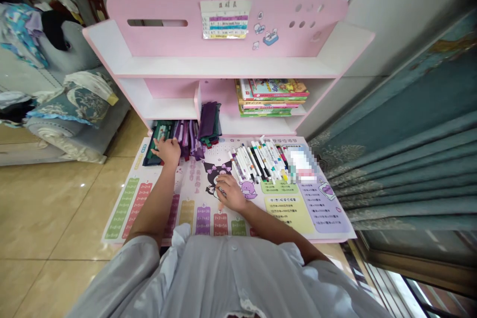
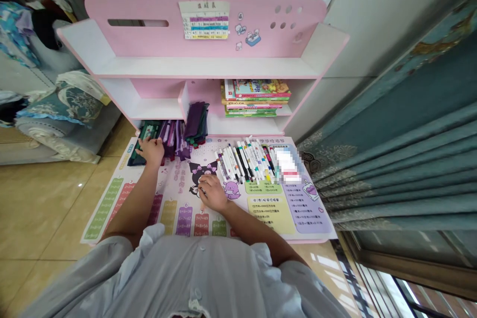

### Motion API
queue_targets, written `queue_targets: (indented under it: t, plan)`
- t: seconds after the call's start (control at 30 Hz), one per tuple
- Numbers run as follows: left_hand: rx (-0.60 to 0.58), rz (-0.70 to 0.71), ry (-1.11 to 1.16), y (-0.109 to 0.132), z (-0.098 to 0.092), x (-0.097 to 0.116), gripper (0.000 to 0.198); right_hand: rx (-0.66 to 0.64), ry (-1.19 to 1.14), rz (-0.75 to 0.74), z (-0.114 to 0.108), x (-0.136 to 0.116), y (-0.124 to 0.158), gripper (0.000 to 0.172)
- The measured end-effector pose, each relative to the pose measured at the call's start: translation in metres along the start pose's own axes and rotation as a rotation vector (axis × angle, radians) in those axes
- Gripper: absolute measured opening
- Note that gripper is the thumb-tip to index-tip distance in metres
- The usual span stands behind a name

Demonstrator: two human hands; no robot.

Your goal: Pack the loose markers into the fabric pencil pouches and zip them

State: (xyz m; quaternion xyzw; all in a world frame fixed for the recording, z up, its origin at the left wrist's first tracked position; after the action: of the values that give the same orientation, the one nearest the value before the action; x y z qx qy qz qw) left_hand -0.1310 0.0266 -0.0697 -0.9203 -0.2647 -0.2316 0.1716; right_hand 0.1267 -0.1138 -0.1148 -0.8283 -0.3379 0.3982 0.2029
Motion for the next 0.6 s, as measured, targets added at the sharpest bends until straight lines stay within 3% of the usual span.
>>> queue_targets:
  t: [0.23, 0.33, 0.47, 0.6]
  plan:
    - [0.122, 0.068, -0.092, 0.009, -0.009, 0.011, 0.026, -0.015, -0.010, 0.009, 0.005, 0.005, 0.002, 0.012]
    - [0.165, 0.165, -0.076, 0.013, -0.020, 0.031, 0.028, -0.019, -0.024, 0.013, 0.004, 0.004, 0.001, 0.011]
    - [0.079, 0.334, -0.102, 0.018, -0.011, 0.075, 0.036, -0.031, -0.045, 0.018, 0.004, 0.004, 0.001, 0.010]
    - [-0.058, 0.402, -0.178, 0.018, 0.016, 0.103, 0.057, -0.015, -0.052, 0.028, 0.004, 0.006, 0.001, 0.009]
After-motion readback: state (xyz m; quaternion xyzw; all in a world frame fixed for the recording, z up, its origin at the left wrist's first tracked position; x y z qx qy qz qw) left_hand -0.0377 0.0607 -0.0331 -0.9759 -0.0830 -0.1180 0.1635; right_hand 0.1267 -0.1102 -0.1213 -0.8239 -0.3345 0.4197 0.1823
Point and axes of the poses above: each hand's wrist, its own y-axis away from the middle knuckle, its own z-axis out of the palm, x = y × z, the point moved 9 cm from there along -y, towards the middle knuckle, and after that the axes turned 3 degrees about -y, right-handed, at the moved point
